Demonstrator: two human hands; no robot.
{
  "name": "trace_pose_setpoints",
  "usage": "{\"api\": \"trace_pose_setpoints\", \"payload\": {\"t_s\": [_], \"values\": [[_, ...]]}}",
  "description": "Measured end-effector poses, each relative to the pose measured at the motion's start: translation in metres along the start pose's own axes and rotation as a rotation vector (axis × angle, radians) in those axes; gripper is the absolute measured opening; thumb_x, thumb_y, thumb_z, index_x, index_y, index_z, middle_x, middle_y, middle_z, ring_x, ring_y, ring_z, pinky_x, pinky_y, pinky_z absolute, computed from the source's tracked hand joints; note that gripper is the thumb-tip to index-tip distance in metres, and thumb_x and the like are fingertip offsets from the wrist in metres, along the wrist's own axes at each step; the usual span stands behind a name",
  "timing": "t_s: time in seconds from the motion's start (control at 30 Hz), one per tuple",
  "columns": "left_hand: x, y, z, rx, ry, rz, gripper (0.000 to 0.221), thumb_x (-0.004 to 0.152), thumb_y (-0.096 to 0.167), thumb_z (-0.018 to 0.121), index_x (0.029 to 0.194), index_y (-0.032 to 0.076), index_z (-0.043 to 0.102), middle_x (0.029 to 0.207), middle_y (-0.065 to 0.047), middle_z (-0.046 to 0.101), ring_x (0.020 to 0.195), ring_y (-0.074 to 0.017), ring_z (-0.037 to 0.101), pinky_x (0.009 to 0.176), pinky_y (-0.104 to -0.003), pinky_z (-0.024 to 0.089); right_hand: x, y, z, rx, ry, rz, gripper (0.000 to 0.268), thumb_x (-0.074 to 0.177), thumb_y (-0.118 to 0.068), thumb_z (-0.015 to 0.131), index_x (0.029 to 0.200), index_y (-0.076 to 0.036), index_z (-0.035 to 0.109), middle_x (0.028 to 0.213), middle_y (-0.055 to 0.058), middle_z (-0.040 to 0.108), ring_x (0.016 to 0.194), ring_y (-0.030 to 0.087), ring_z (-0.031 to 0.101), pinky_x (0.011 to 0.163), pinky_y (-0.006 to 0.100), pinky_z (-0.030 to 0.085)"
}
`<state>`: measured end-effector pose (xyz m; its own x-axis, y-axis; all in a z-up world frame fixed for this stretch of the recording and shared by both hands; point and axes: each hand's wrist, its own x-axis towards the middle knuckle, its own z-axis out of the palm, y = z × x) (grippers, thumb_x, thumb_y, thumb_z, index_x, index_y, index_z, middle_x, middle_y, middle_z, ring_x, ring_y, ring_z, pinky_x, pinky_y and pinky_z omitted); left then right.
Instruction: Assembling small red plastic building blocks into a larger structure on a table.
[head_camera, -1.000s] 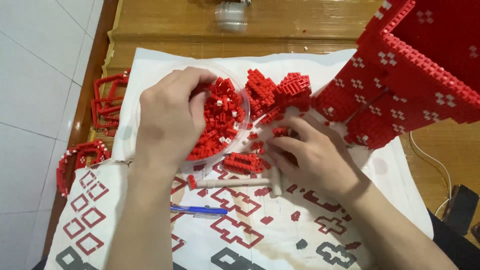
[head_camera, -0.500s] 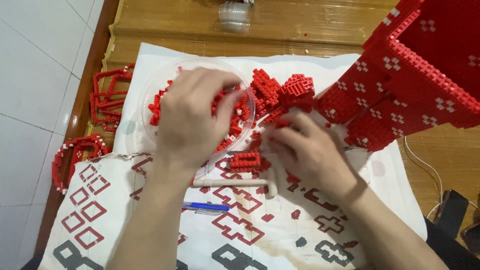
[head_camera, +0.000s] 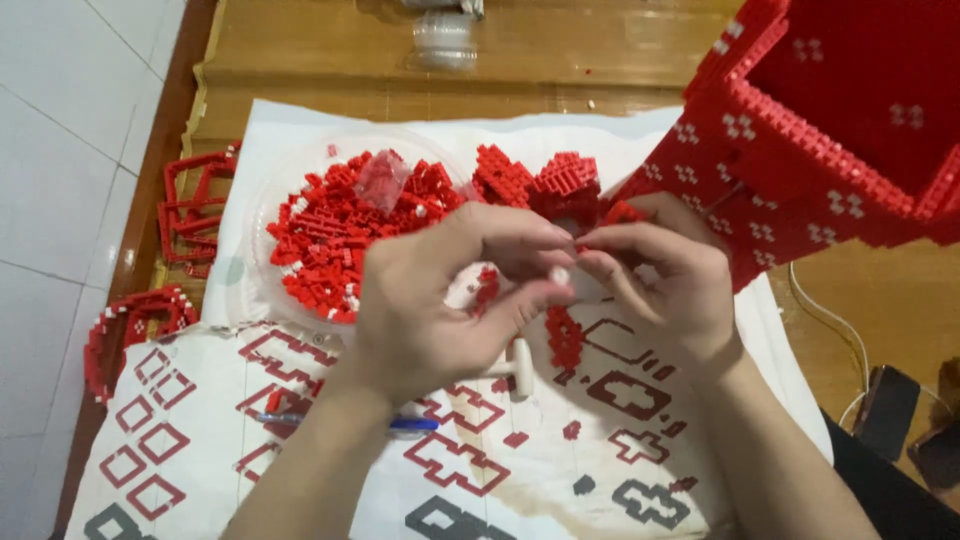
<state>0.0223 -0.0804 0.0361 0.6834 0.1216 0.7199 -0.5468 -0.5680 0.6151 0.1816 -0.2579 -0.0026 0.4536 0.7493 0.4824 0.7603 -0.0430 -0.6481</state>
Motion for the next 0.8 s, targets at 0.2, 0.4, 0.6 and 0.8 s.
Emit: {"api": "trace_pose_setpoints", "payload": {"t_s": [0.2, 0.4, 0.6, 0.8], "values": [[-0.002, -0.020, 0.009, 0.304, -0.087, 0.040, 0.039, 0.094, -0.005, 0.077, 0.131, -0.003, 0.064, 0.137, -0.029, 0.062, 0.122, -0.0385, 0.068, 0.113, -0.042, 0.059, -0.002, 0.002, -0.002, 0.258, 0.086, 0.070, 0.013, 0.100, -0.002, 0.066, 0.104, 0.009, 0.072, 0.078, 0.012, 0.067, 0.061, 0.014, 0.056, 0.054, 0.022, 0.045], [0.000, -0.012, 0.016, 0.274, -0.063, 0.242, 0.014, 0.094, -0.009, 0.076, 0.107, -0.004, 0.075, 0.096, -0.021, 0.078, 0.085, -0.0306, 0.078, 0.079, -0.036, 0.069, -0.004, -0.004, 0.000, 0.441, 0.036, 0.061, 0.017, 0.098, -0.016, 0.068, 0.096, 0.000, 0.073, 0.084, 0.008, 0.069, 0.095, 0.018, 0.058, 0.074, 0.026, 0.055], [0.002, -0.005, 0.014, 0.176, -0.070, 0.168, 0.018, 0.101, 0.003, 0.072, 0.118, -0.004, 0.070, 0.105, -0.017, 0.070, 0.092, -0.0262, 0.071, 0.085, -0.035, 0.065, -0.009, -0.002, 0.002, 0.449, 0.003, 0.068, 0.020, 0.095, -0.021, 0.070, 0.102, -0.002, 0.075, 0.103, 0.013, 0.068, 0.097, 0.019, 0.066, 0.081, 0.025, 0.060], [0.010, 0.025, 0.017, -0.069, 0.116, -0.092, 0.017, 0.091, -0.007, 0.069, 0.105, 0.001, 0.073, 0.099, -0.014, 0.077, 0.092, -0.0224, 0.077, 0.083, -0.029, 0.066, -0.011, -0.011, -0.001, 0.870, 0.146, 0.097, 0.025, 0.104, -0.002, 0.061, 0.127, 0.006, 0.065, 0.113, 0.024, 0.069, 0.089, 0.026, 0.069, 0.074, 0.028, 0.063]]}}
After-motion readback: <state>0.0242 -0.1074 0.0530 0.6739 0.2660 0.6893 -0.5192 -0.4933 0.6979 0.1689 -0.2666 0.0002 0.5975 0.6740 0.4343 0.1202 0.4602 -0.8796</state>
